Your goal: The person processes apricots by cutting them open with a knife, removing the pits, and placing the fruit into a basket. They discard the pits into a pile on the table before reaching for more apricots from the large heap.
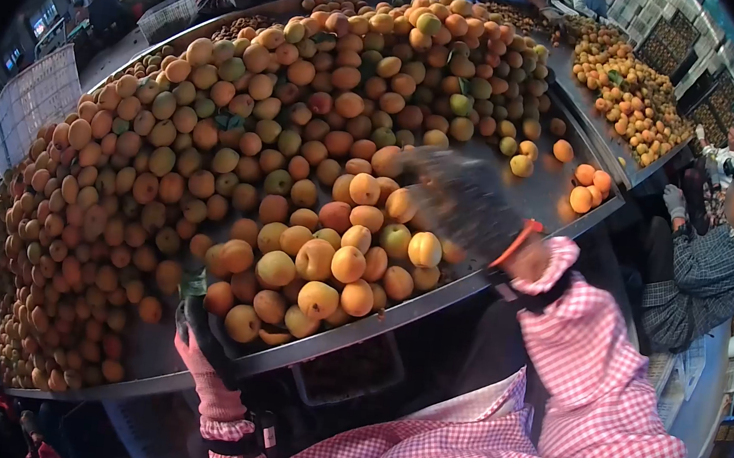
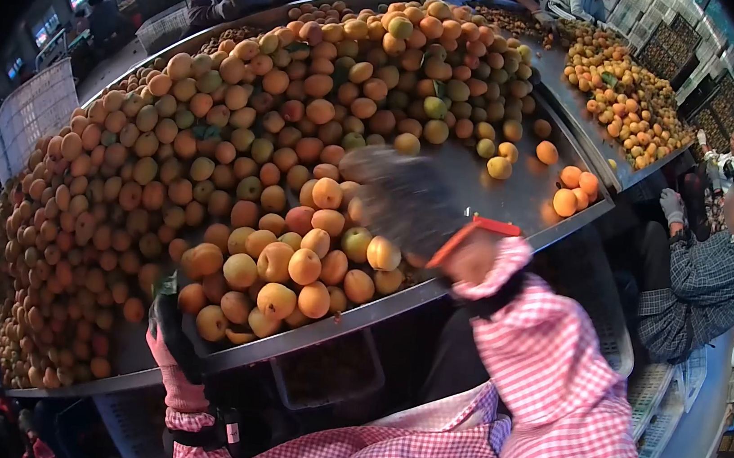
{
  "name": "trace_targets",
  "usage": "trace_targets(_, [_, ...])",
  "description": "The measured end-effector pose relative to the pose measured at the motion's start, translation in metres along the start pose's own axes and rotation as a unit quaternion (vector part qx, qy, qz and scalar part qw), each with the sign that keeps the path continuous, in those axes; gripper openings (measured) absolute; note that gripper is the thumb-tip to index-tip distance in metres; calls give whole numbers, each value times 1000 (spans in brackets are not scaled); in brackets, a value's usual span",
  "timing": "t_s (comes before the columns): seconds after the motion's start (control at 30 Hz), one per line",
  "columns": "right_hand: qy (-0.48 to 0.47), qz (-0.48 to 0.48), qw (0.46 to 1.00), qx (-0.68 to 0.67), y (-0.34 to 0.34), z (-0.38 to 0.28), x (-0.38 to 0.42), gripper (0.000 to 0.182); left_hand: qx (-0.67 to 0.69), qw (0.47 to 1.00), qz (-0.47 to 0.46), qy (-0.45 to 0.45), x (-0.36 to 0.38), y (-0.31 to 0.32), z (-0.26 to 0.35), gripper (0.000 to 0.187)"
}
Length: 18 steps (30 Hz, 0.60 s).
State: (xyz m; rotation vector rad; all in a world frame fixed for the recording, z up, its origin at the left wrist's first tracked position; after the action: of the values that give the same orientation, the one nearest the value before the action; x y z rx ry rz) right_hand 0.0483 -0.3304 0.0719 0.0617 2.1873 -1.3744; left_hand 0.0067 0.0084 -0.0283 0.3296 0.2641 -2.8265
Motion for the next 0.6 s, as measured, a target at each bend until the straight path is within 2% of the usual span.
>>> trace_targets(0.03, [-22,23,997,69,-2,49,26,26,-7,1000,-2,3,3,3,-1,29])
trace_targets(0.07, [65,-67,976,199,-3,76,46,27,50,997,22,-51,6,5,-10,26])
trace_targets(0.1, [151,-157,922,321,-4,99,64,29,107,988,46,-105,10,8,-14,23])
trace_targets(0.13, [155,-154,924,315,2,119,81,29,108,988,6,-107,13,22,-1,23])
trace_targets(0.2, [216,-281,887,295,24,161,112,32,35,991,-67,-107,20,42,12,22])
trace_targets(0.23, [215,-279,890,290,25,162,111,32,56,994,-69,-63,21,65,43,21])
trace_targets(0.27, [214,-296,880,304,29,158,107,31,76,990,-84,-89,23,83,60,23])
trace_targets(0.33, [211,-312,872,313,29,154,105,30,77,984,-139,-79,20,125,81,34])
trace_targets(0.4, [210,-279,901,257,23,155,102,28,-26,986,-163,36,6,169,65,57])
trace_targets(0.43, [222,-220,920,237,14,156,103,27,-176,968,-180,-8,-2,189,76,68])
trace_targets(0.47, [218,-218,922,233,8,156,102,27,-322,926,-189,-53,-10,205,85,80])
trace_targets(0.5, [225,-203,927,220,0,153,102,26,-354,919,-175,13,-21,223,74,90])
trace_targets(0.53, [235,-188,931,205,-6,152,103,26,-405,890,-206,-19,-31,236,57,89])
trace_targets(0.57, [238,-170,939,183,-10,151,105,28,-411,888,-205,-16,-39,246,56,89])
trace_targets(0.6, [238,-167,940,178,-13,152,107,28,-453,858,-239,-40,-46,256,47,79])
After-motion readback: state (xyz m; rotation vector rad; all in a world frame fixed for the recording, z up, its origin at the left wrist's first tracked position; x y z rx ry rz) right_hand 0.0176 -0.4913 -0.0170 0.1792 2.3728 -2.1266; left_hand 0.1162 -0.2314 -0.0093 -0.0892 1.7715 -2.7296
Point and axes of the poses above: each hand's wrist, its own x-axis away from the middle knuckle, its own y-axis out of the palm, z = x × y, the point moved 4 cm from there along -x, towards the middle knuckle, and after that the axes turned 7 degrees about x, right-handed, at the moved point
